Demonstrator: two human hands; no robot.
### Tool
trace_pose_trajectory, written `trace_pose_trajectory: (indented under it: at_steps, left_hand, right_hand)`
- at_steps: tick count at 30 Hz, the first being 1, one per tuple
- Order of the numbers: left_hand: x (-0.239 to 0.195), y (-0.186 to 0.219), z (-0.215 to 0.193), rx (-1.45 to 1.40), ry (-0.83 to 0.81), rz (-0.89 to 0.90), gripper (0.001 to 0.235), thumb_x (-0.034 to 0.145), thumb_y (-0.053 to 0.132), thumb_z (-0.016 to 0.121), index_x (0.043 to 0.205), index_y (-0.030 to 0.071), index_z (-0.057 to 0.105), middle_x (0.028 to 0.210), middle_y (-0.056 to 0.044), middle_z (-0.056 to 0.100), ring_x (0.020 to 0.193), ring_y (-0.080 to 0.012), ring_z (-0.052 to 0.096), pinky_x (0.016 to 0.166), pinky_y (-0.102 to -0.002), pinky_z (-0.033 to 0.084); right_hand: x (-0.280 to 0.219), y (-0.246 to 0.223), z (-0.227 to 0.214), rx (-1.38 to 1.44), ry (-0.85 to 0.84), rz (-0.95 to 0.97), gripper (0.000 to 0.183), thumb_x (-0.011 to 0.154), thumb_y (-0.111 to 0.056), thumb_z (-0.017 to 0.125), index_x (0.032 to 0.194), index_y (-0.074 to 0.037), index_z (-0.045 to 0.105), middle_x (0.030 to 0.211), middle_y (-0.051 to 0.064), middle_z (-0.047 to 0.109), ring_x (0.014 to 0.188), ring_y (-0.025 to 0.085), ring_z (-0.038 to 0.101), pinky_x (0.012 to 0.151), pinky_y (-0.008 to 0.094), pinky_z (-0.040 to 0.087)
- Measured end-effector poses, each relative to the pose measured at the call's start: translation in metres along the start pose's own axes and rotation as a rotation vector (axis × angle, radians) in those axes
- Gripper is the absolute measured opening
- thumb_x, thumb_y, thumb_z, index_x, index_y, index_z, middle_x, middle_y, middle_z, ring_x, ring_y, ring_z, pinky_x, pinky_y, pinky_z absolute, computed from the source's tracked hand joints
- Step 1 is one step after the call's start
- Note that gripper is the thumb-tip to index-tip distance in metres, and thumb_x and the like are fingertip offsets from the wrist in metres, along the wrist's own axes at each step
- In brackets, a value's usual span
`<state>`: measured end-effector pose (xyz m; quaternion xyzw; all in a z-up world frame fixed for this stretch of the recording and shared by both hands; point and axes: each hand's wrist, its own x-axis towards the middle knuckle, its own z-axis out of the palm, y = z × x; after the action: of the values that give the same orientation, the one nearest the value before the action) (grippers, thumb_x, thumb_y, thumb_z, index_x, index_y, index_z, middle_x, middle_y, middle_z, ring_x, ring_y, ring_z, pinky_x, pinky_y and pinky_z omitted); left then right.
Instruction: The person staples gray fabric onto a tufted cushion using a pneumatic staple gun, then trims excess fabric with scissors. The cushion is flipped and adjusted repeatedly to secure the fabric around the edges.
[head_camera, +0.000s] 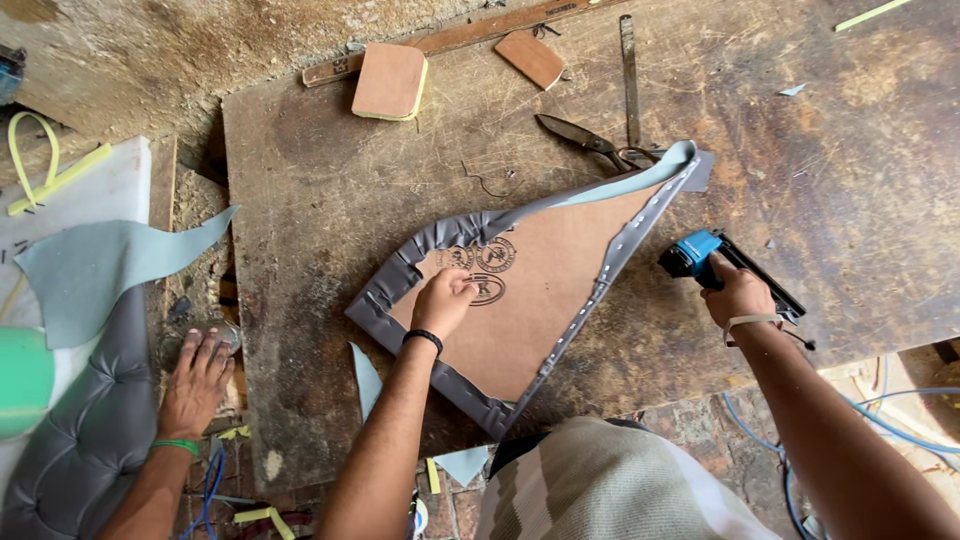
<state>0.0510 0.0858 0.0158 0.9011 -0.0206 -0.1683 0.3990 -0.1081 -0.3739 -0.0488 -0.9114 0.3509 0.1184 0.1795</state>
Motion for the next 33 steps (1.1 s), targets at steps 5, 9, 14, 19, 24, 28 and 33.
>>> trace_pose_trajectory:
  at_steps: [5, 9, 14, 19, 24, 28, 33]
  left_hand:
    - [0.054, -0.005, -0.031, 0.262, 0.089, 0.019, 0.043, 0.085, 0.028, 0.076, 0.125, 0.013, 0.068, 0.13, -0.009, 0.067, 0.118, -0.0256, 0.065, 0.099, -0.039, 0.053]
    - [0.088, -0.01, -0.043, 0.476, 0.116, 0.139, 0.071, 0.08, 0.038, 0.083, 0.14, 0.012, 0.057, 0.146, -0.012, 0.055, 0.136, -0.032, 0.051, 0.112, -0.045, 0.042]
    - [0.12, -0.009, -0.04, 0.614, -0.141, -0.09, 0.11, 0.066, 0.055, 0.091, 0.154, 0.013, 0.039, 0.158, -0.016, 0.037, 0.145, -0.0343, 0.037, 0.118, -0.05, 0.033]
    - [0.125, 0.003, -0.059, 0.594, -0.235, -0.171, 0.11, 0.067, 0.06, 0.093, 0.149, 0.007, 0.043, 0.157, -0.02, 0.038, 0.146, -0.0357, 0.038, 0.118, -0.047, 0.035]
    - [0.059, 0.069, -0.087, 0.406, -0.167, 0.023, 0.087, 0.056, 0.045, 0.096, 0.125, 0.006, 0.06, 0.123, -0.018, 0.072, 0.116, -0.0308, 0.069, 0.098, -0.042, 0.055]
    - [-0.034, 0.159, -0.104, 0.613, -0.069, -0.164, 0.071, 0.067, 0.047, 0.091, 0.125, 0.018, 0.059, 0.098, -0.011, 0.076, 0.093, -0.0307, 0.075, 0.081, -0.045, 0.056]
    - [-0.144, 0.189, -0.103, 0.837, 0.112, 0.101, 0.04, 0.073, 0.035, 0.086, 0.099, 0.016, 0.063, 0.089, -0.004, 0.072, 0.082, -0.0242, 0.069, 0.076, -0.043, 0.053]
  right_hand:
    - [-0.022, -0.015, 0.026, 0.068, 0.134, -0.001, 0.074, 0.085, -0.03, 0.078, 0.154, -0.038, 0.051, 0.137, 0.012, 0.066, 0.121, 0.034, 0.064, 0.101, 0.044, 0.051]
    - [-0.029, -0.032, 0.021, 0.088, 0.022, 0.168, 0.073, 0.09, -0.029, 0.073, 0.158, -0.041, 0.047, 0.138, 0.013, 0.066, 0.119, 0.035, 0.067, 0.101, 0.045, 0.053]
    - [-0.034, -0.033, 0.001, 0.091, -0.067, 0.151, 0.079, 0.087, -0.035, 0.075, 0.159, -0.04, 0.042, 0.14, 0.014, 0.065, 0.12, 0.036, 0.065, 0.101, 0.045, 0.053]
    - [-0.03, -0.026, 0.005, 0.181, -0.012, 0.03, 0.08, 0.082, -0.039, 0.077, 0.155, -0.032, 0.047, 0.143, 0.015, 0.06, 0.121, 0.038, 0.063, 0.101, 0.045, 0.051]
    - [-0.044, -0.025, 0.014, 0.213, 0.411, -0.194, 0.037, 0.085, -0.029, 0.082, 0.119, -0.019, 0.076, 0.136, 0.012, 0.064, 0.122, 0.036, 0.065, 0.103, 0.044, 0.052]
    - [-0.042, -0.045, 0.018, 0.83, 0.026, -0.146, 0.02, 0.088, -0.016, 0.078, 0.108, -0.012, 0.078, 0.11, 0.012, 0.071, 0.091, 0.02, 0.072, 0.084, 0.032, 0.058]
    - [-0.026, -0.069, 0.007, 1.398, -0.562, -0.031, 0.026, 0.096, -0.019, 0.065, 0.114, 0.0, 0.07, 0.1, 0.011, 0.074, 0.089, 0.024, 0.071, 0.084, 0.038, 0.058]
